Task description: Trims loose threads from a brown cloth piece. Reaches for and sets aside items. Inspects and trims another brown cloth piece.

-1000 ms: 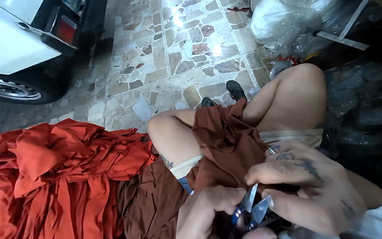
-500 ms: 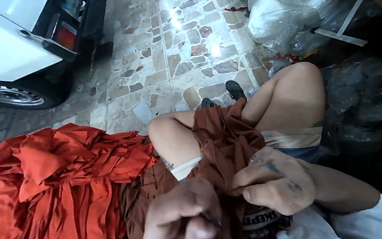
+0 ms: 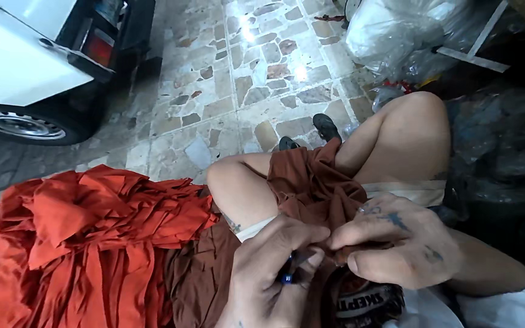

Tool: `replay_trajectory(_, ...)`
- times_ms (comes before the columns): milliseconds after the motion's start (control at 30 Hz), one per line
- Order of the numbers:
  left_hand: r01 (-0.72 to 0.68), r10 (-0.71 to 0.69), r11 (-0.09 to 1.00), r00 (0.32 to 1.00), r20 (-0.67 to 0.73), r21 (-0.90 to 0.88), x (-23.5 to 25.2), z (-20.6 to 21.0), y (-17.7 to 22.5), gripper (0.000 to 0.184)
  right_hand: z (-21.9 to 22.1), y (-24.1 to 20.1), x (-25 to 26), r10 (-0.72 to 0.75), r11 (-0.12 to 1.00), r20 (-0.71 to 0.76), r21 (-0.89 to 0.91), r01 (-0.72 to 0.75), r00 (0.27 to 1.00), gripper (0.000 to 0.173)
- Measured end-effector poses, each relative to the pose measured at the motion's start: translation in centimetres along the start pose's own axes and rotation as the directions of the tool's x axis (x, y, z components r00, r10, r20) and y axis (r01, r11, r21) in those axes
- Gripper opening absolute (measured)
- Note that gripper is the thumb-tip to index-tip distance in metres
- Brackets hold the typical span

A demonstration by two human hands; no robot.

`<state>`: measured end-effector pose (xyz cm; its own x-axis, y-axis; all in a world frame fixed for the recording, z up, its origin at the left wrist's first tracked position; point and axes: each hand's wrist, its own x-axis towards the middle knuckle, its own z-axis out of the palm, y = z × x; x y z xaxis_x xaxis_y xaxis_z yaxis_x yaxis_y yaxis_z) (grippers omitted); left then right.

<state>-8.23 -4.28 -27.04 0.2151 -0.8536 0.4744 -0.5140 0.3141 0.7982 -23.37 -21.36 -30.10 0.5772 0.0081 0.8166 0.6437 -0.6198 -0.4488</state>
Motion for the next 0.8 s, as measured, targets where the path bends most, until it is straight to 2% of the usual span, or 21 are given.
replay_trajectory(333, -0.068, 0.069, 0.997, 0.996, 0.048, -0.032, 0.1, 0.6, 0.1, 0.017, -0.7, -0.2, 0.2, -0.015, 0.998, 0.017, -0.058, 0.016, 1.000, 0.006)
replay_trajectory(533, 0.082, -0.048, 0.974, 0.986, 0.160, -0.214, 0.2, -0.1, -0.1, 0.024, -1.2, -0.1, 0.4, -0.001, 1.000, 0.077, -0.016, 0.003, 0.997, 0.007)
replay_trajectory(633, 0.124, -0.088, 0.961, 0.984, 0.153, -0.248, 0.3, -0.1, 0.0, 0.024, -1.2, -0.1, 0.6, 0.026, 1.000, 0.073, -0.006, -0.025, 0.997, 0.008)
replay_trajectory(800, 0.045, -0.030, 0.988, 0.994, 0.103, -0.150, 0.1, 0.7, -0.1, 0.019, -1.1, -0.1, 0.8, 0.056, 0.998, 0.064, 0.028, -0.058, 0.996, 0.011)
